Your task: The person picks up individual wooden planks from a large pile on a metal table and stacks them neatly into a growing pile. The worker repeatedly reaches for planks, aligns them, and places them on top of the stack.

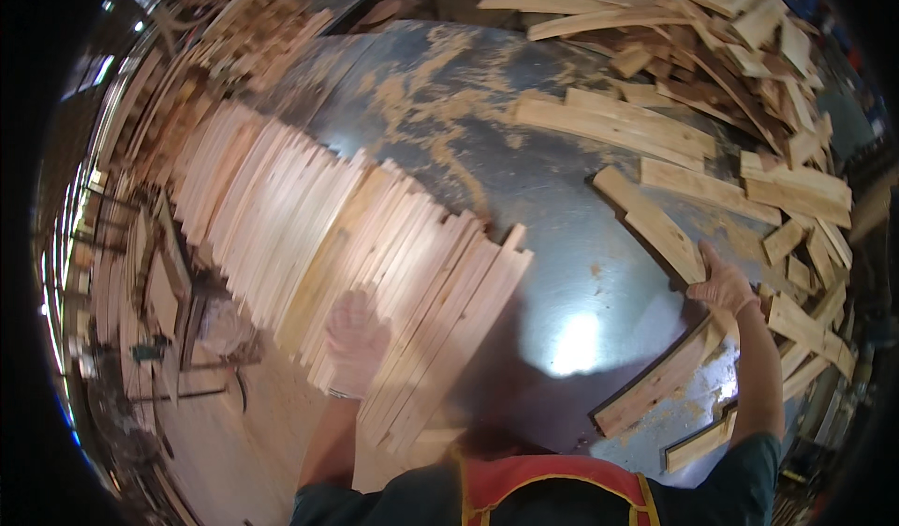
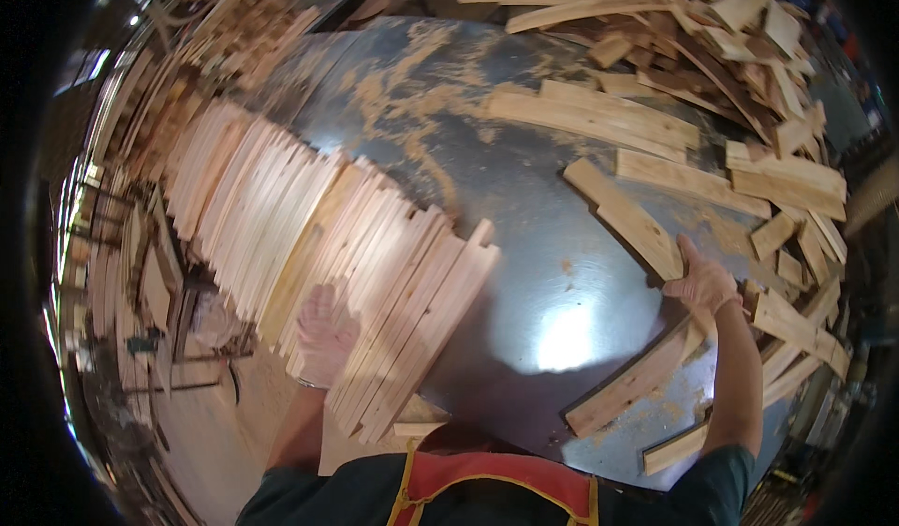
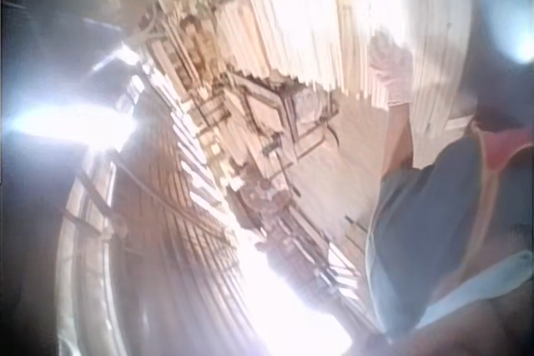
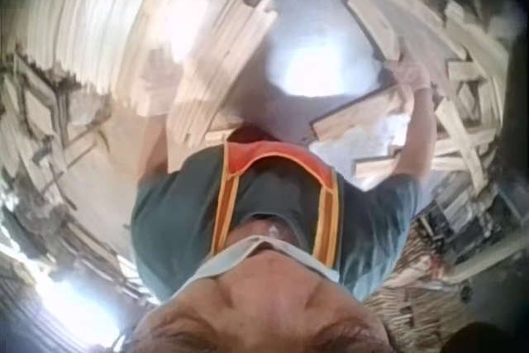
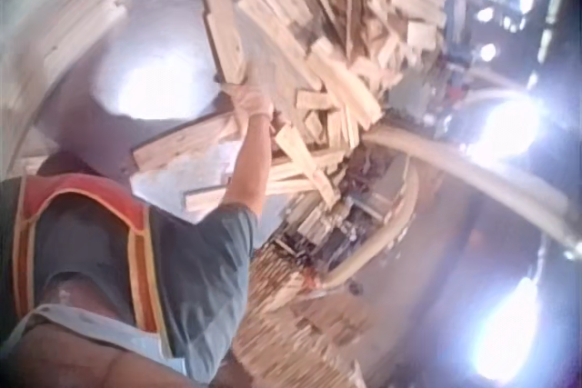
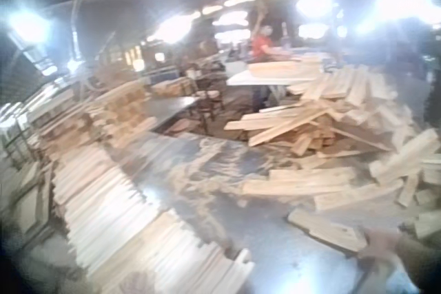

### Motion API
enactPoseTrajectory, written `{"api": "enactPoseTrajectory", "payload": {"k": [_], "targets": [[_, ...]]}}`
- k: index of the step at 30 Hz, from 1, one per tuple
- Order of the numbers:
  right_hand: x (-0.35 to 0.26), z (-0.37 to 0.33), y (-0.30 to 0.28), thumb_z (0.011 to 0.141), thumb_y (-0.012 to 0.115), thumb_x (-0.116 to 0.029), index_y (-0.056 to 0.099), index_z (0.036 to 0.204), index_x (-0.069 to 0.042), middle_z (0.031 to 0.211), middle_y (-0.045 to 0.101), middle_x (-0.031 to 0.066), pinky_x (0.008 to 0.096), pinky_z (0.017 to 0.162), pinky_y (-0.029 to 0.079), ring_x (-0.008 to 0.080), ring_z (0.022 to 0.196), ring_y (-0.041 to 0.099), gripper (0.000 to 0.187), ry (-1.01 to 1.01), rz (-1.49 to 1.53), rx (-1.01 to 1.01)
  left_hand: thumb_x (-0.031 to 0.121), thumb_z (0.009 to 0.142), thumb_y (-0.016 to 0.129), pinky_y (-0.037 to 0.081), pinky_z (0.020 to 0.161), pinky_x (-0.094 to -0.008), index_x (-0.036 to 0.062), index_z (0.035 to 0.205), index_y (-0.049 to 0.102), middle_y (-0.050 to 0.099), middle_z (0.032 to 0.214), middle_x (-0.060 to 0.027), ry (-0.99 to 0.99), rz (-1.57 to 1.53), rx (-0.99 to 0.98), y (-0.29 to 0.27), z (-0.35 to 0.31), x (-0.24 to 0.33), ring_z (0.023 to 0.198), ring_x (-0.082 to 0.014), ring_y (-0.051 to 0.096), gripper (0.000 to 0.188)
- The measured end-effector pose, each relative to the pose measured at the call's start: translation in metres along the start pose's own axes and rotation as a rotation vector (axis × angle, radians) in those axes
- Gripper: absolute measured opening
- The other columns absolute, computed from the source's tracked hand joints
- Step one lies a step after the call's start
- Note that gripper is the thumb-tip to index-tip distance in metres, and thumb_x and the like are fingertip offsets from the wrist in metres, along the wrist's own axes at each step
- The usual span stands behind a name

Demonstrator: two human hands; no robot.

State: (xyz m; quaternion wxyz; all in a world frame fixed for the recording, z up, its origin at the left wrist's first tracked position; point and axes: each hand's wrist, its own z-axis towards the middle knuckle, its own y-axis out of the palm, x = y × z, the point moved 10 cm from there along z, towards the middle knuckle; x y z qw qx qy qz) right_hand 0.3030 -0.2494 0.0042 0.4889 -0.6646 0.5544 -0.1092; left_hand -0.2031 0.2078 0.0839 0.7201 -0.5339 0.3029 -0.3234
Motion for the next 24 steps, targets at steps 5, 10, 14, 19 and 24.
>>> {"api": "enactPoseTrajectory", "payload": {"k": [5,10,14,19,24], "targets": [[-0.070,-0.031,0.115,0.089,0.089,-0.028,0.029,0.169,-0.006,0.135,0.064,0.0076,0.0329,0.094,0.057,0.0201,0.110,0.064,0.103,-0.084,1.153,-0.009,0.021,0.084,0.083,0.050,0.106,-0.0501,0.0118,0.145,0.065,0.063,0.141,-0.0161,-0.268,-0.358,-0.059,-0.005,-0.131,-0.042,0.128,-0.0378,0.060,0.065],[-0.144,-0.053,0.240,0.101,0.076,-0.038,0.031,0.167,-0.010,0.139,0.062,0.0057,0.0363,0.096,0.057,0.0200,0.117,0.062,0.085,0.087,1.395,0.024,0.028,0.087,0.083,0.053,0.100,-0.0437,0.0097,0.128,0.075,0.070,0.123,-0.0152,-0.796,-0.508,-0.282,0.010,-0.277,-0.124,0.117,-0.0333,0.066,0.046],[-0.214,-0.084,0.296,0.103,0.068,-0.053,0.053,0.153,-0.005,0.125,0.071,0.0127,0.0379,0.099,0.054,0.0238,0.113,0.067,0.071,-0.112,0.492,-0.209,0.036,0.096,0.074,0.054,0.095,-0.0408,0.0107,0.117,0.076,0.070,0.118,-0.0107,-1.120,-0.800,-0.831,0.036,-0.349,-0.107,0.104,-0.0278,0.068,0.033],[-0.295,-0.131,0.317,0.098,0.076,-0.049,0.059,0.145,0.002,0.126,0.071,0.0111,0.0319,0.100,0.051,0.0187,0.113,0.064,0.071,0.013,0.509,-0.494,0.038,0.104,0.065,0.053,0.093,-0.0416,0.0105,0.116,0.072,0.070,0.109,-0.0092,-1.418,-2.047,-0.496,0.151,-0.394,-0.056,0.099,-0.0198,0.063,0.031],[-0.259,-0.138,0.287,0.100,0.075,-0.037,0.061,0.144,0.002,0.127,0.072,0.0089,0.0318,0.097,0.053,0.0187,0.111,0.066,0.060,-0.002,0.755,-0.160,0.046,0.107,0.062,0.051,0.093,-0.0389,0.0090,0.121,0.067,0.067,0.114,-0.0067,-1.142,-1.694,-0.656,0.058,-0.305,-0.059,0.098,-0.0175,0.057,0.040]]}}
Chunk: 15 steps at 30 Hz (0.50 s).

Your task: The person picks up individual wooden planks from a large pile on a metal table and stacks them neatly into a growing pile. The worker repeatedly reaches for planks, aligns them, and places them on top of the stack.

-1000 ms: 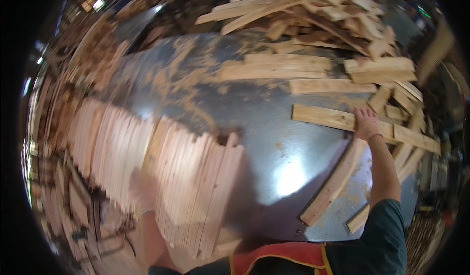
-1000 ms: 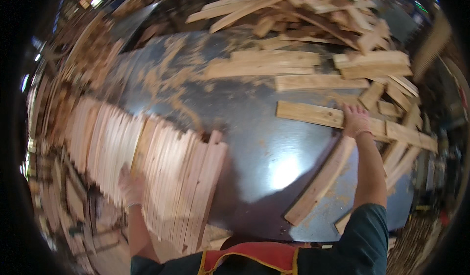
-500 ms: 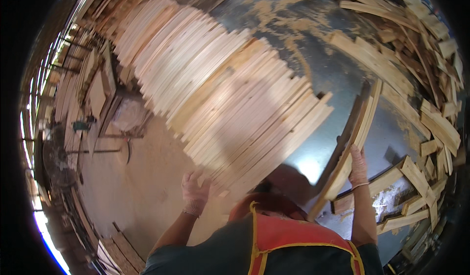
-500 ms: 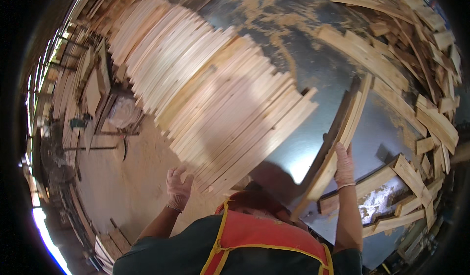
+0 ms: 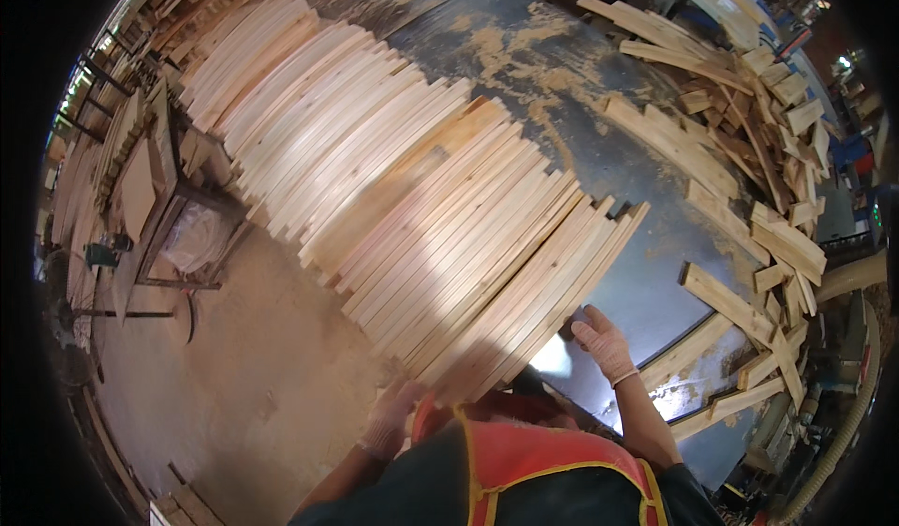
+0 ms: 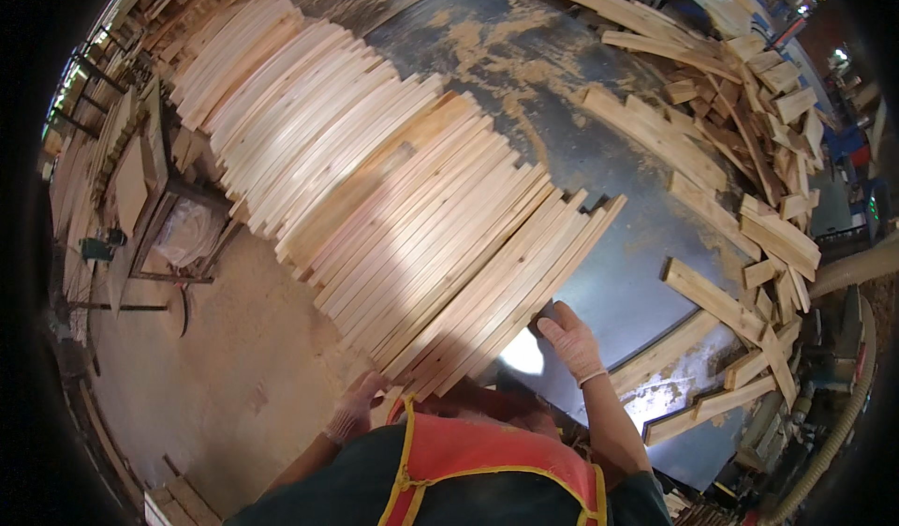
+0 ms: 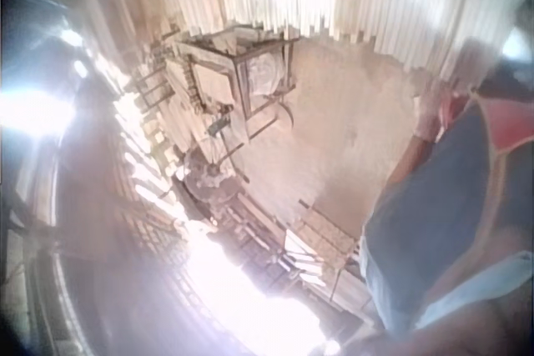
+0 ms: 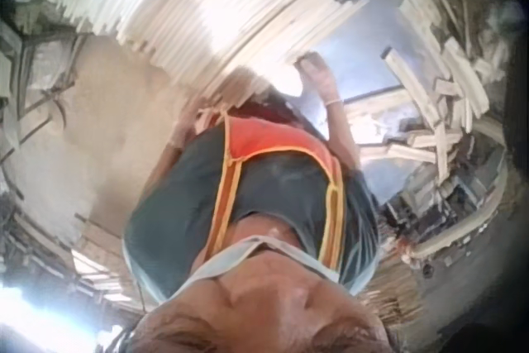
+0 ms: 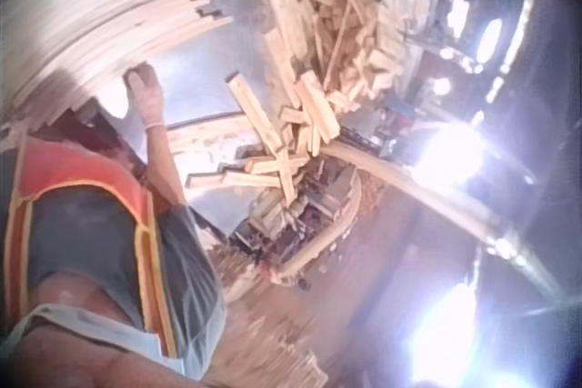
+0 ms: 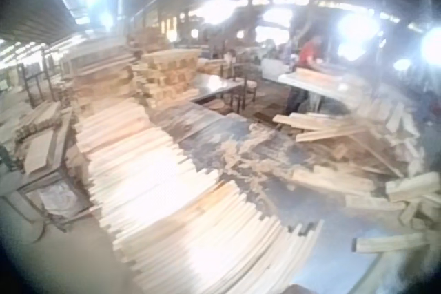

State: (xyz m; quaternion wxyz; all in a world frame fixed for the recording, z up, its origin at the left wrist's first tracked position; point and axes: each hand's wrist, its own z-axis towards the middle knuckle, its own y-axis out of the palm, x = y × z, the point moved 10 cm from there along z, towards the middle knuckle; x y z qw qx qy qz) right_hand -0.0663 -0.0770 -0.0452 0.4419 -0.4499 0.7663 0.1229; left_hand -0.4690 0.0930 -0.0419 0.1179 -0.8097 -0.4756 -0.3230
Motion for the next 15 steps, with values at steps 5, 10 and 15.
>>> {"api": "enactPoseTrajectory", "payload": {"k": [5,10,15], "targets": [[-0.048,0.001,0.013,0.098,0.077,-0.040,0.065,0.140,0.001,0.111,0.077,0.0107,0.0330,0.088,0.057,0.0191,0.098,0.070,0.060,-0.020,0.039,0.024,0.056,0.099,0.070,0.049,0.094,-0.0338,0.0087,0.130,0.068,0.066,0.112,-0.0057,0.040,-0.022,0.091,-0.028,0.004,-0.001,0.109,-0.0166,0.057,0.057],[-0.103,-0.009,0.013,0.097,0.077,-0.050,0.061,0.144,0.004,0.104,0.077,0.0125,0.0317,0.085,0.057,0.0181,0.093,0.071,0.073,-0.126,-0.079,0.103,0.051,0.094,0.076,0.047,0.106,-0.0387,0.0012,0.143,0.064,0.063,0.134,-0.0123,0.265,0.512,-0.122,0.031,-0.031,0.086,0.126,-0.0234,0.057,0.070],[-0.117,0.032,0.085,0.095,0.079,-0.034,0.049,0.149,-0.001,0.123,0.069,0.0103,0.0342,0.096,0.055,0.0226,0.111,0.066,0.070,0.132,0.860,-0.183,0.033,0.091,0.082,0.043,0.116,-0.0418,-0.0033,0.145,0.062,0.057,0.145,-0.0165,0.410,0.830,-0.264,0.123,-0.049,0.155,0.136,-0.0283,0.053,0.068]]}}
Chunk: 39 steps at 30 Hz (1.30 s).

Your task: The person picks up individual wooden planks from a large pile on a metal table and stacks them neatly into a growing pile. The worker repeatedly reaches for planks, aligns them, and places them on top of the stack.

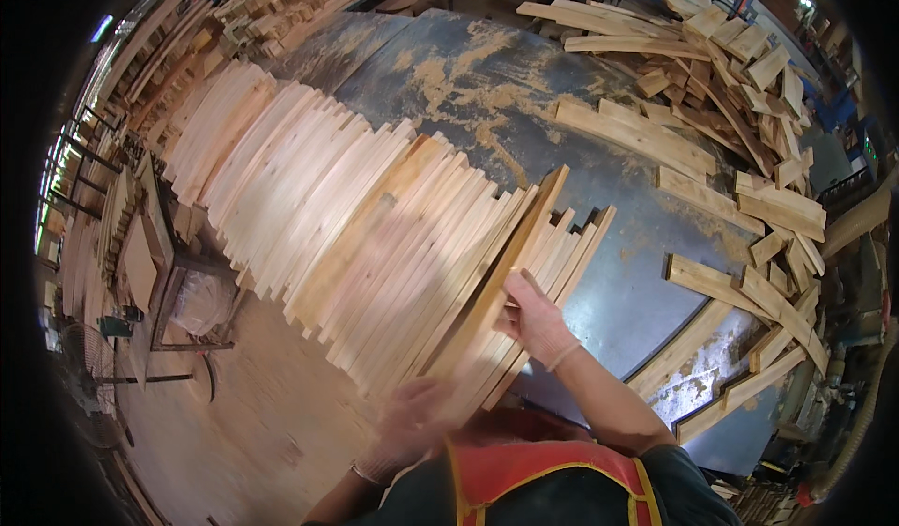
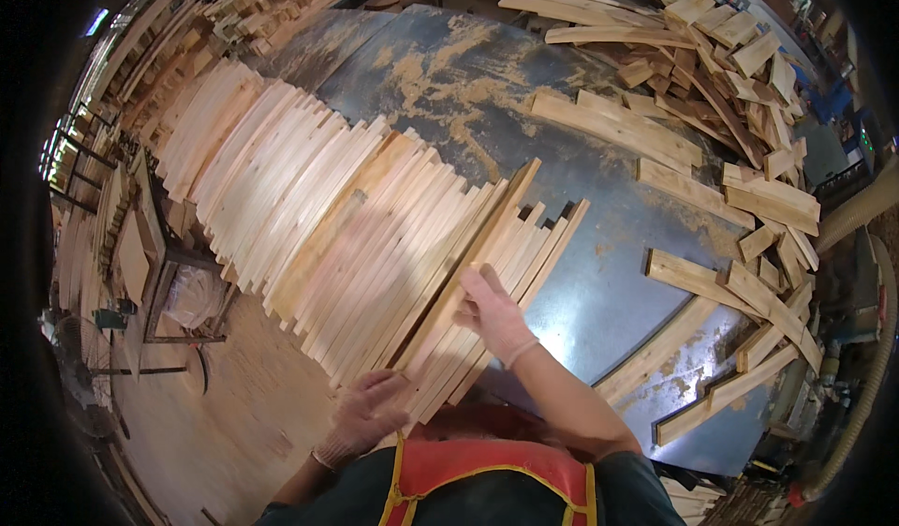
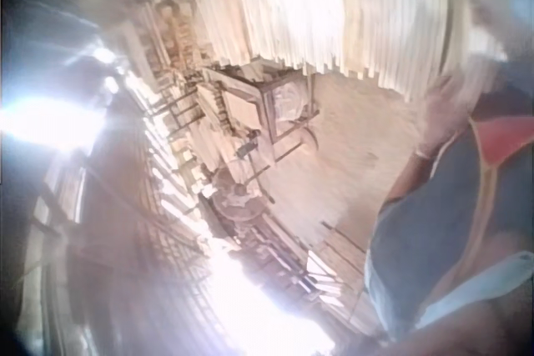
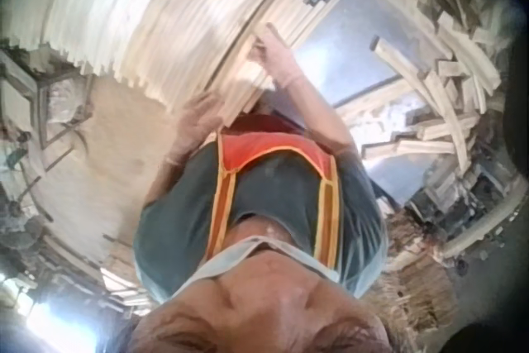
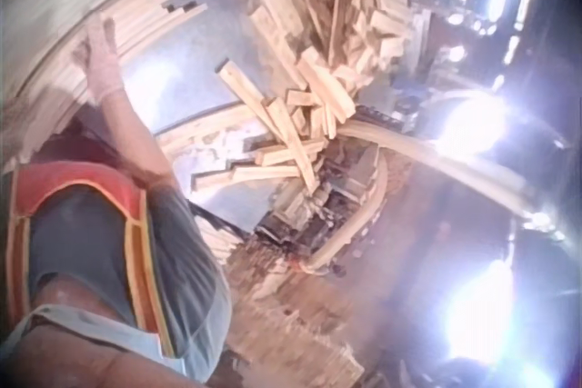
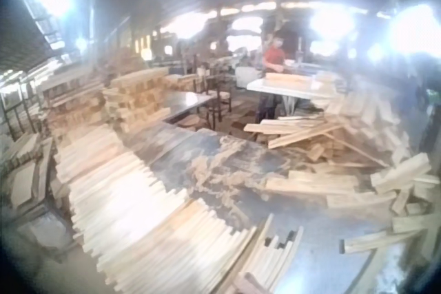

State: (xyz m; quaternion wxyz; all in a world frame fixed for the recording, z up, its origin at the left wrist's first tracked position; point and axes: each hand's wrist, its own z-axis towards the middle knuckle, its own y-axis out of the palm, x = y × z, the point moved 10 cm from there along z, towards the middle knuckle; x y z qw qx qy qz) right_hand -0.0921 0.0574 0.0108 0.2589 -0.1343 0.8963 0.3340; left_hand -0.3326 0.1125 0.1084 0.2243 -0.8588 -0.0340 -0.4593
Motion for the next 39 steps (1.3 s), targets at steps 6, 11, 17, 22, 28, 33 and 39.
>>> {"api": "enactPoseTrajectory", "payload": {"k": [6,11,17,22,28,33,39], "targets": [[-0.009,0.018,-0.010,0.093,0.061,-0.007,0.057,0.135,-0.004,0.117,0.071,0.0147,0.0440,0.089,0.063,0.0307,0.105,0.071,0.043,-0.119,0.264,-0.056,0.020,0.088,0.083,0.044,0.117,-0.0427,-0.0018,0.142,0.065,0.060,0.144,-0.0197,0.185,-0.170,0.126,-0.029,0.016,0.022,0.136,-0.0343,0.057,0.060],[-0.011,-0.039,-0.009,0.090,0.065,-0.005,0.053,0.148,-0.004,0.126,0.069,0.0135,0.0430,0.098,0.059,0.0275,0.115,0.069,0.060,-0.168,0.078,-0.251,0.019,0.086,0.083,0.050,0.108,-0.0449,-0.0009,0.135,0.067,0.062,0.136,-0.0200,0.399,0.397,0.385,-0.046,0.017,0.074,0.126,-0.0356,0.062,0.055],[-0.019,-0.078,-0.001,0.092,0.067,-0.007,0.043,0.163,-0.011,0.141,0.065,0.0154,0.0386,0.112,0.051,0.0280,0.129,0.063,0.075,-0.291,-1.043,-0.239,0.028,0.103,0.062,0.053,0.095,-0.0444,0.0087,0.127,0.067,0.067,0.111,-0.0152,0.874,1.285,0.304,0.012,0.053,0.158,0.110,-0.0270,0.064,0.031],[-0.076,-0.110,0.025,0.086,0.078,-0.017,0.048,0.158,-0.005,0.144,0.065,0.0168,0.0414,0.109,0.052,0.0357,0.133,0.060,0.079,-1.287,-1.622,-0.048,0.031,0.105,0.060,0.056,0.083,-0.0421,0.0118,0.118,0.070,0.068,0.095,-0.0123,0.177,1.173,-0.047,-0.030,0.117,0.100,0.088,-0.0205,0.067,0.025],[-0.028,-0.042,-0.196,0.095,0.076,-0.033,0.051,0.153,-0.003,0.121,0.074,0.0174,0.0412,0.106,0.052,0.0383,0.108,0.070,0.070,-0.404,-0.963,0.398,0.031,0.097,0.066,0.053,0.097,-0.0525,0.0113,0.143,0.063,0.070,0.123,-0.0202,0.016,0.521,0.506,-0.184,0.144,-0.041,0.108,-0.0392,0.068,0.050],[0.010,0.006,-0.111,0.096,0.075,-0.039,0.019,0.170,-0.007,0.150,0.058,0.0261,0.0430,0.117,0.046,0.0354,0.137,0.060,0.098,-0.367,-0.692,-0.204,0.042,0.096,0.068,0.047,0.105,-0.0527,0.0108,0.157,0.051,0.061,0.147,-0.0119,-0.016,1.209,0.720,-0.166,0.165,0.027,0.133,-0.0380,0.057,0.071],[-0.226,-0.053,-0.184,0.087,0.079,-0.038,0.055,0.147,-0.008,0.141,0.062,0.0253,0.0462,0.115,0.047,0.0413,0.128,0.063,0.071,-0.517,-1.647,0.421,0.041,0.083,0.081,0.033,0.121,-0.0576,0.0097,0.157,0.048,0.047,0.156,-0.0182,0.671,1.095,0.373,0.099,0.134,0.056,0.146,-0.0410,0.041,0.087]]}}
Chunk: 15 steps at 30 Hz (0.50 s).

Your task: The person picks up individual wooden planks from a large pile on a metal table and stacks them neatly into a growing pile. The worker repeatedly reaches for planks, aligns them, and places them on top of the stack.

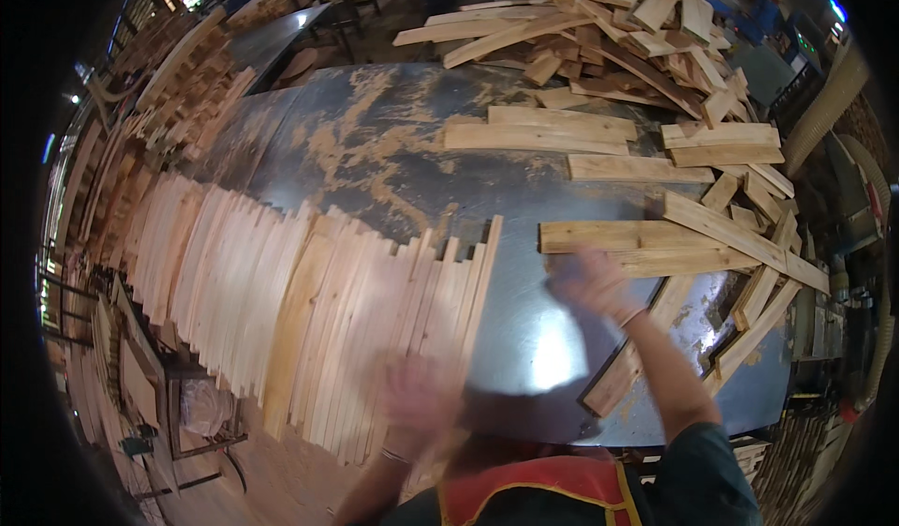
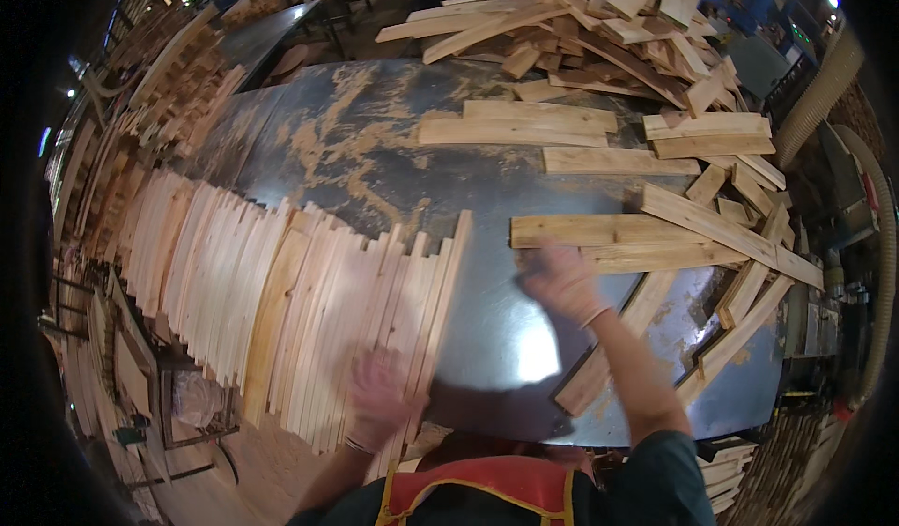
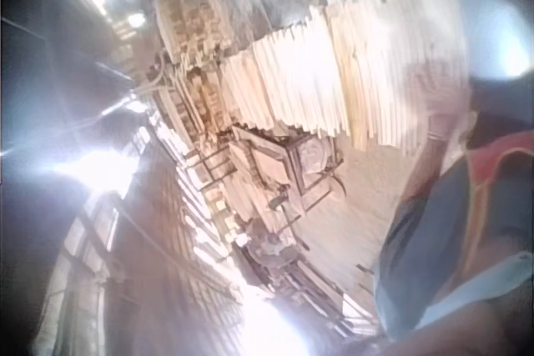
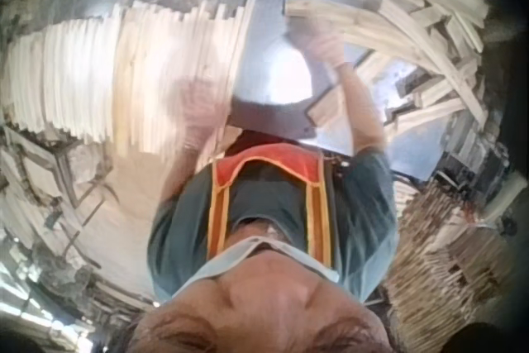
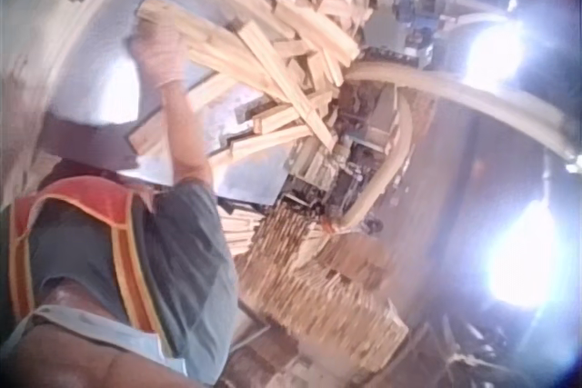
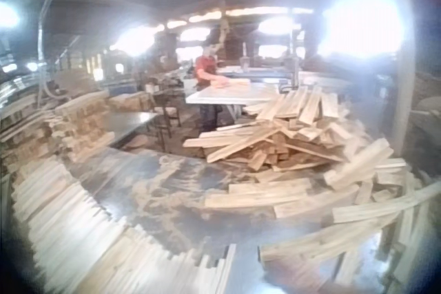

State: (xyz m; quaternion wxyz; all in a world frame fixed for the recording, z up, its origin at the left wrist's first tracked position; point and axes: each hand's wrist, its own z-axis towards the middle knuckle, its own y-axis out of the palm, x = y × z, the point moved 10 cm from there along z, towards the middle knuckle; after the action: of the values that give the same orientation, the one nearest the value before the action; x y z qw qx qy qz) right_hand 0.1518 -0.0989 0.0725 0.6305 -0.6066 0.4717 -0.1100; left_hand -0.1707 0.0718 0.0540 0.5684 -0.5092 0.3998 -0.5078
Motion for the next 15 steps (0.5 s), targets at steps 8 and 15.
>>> {"api": "enactPoseTrajectory", "payload": {"k": [8,15], "targets": [[0.317,0.028,-0.136,0.073,0.085,-0.061,0.036,0.164,-0.001,0.163,0.046,0.0221,0.0484,0.126,0.034,0.0408,0.154,0.038,0.119,0.399,-0.546,-0.052,0.020,0.071,0.077,0.049,0.102,-0.0613,0.0105,0.118,0.066,0.059,0.128,-0.0170,-0.119,-0.164,0.030,-0.002,0.018,0.018,0.123,-0.0430,0.058,0.049],[0.237,0.024,-0.057,0.076,0.082,-0.064,0.034,0.166,-0.010,0.156,0.051,0.0221,0.0493,0.119,0.040,0.0417,0.143,0.050,0.115,0.167,-0.509,-0.290,0.019,0.072,0.074,0.054,0.094,-0.0494,0.0164,0.110,0.071,0.063,0.115,-0.0078,-0.097,-0.109,0.178,-0.021,0.019,0.011,0.111,-0.0340,0.062,0.038]]}}
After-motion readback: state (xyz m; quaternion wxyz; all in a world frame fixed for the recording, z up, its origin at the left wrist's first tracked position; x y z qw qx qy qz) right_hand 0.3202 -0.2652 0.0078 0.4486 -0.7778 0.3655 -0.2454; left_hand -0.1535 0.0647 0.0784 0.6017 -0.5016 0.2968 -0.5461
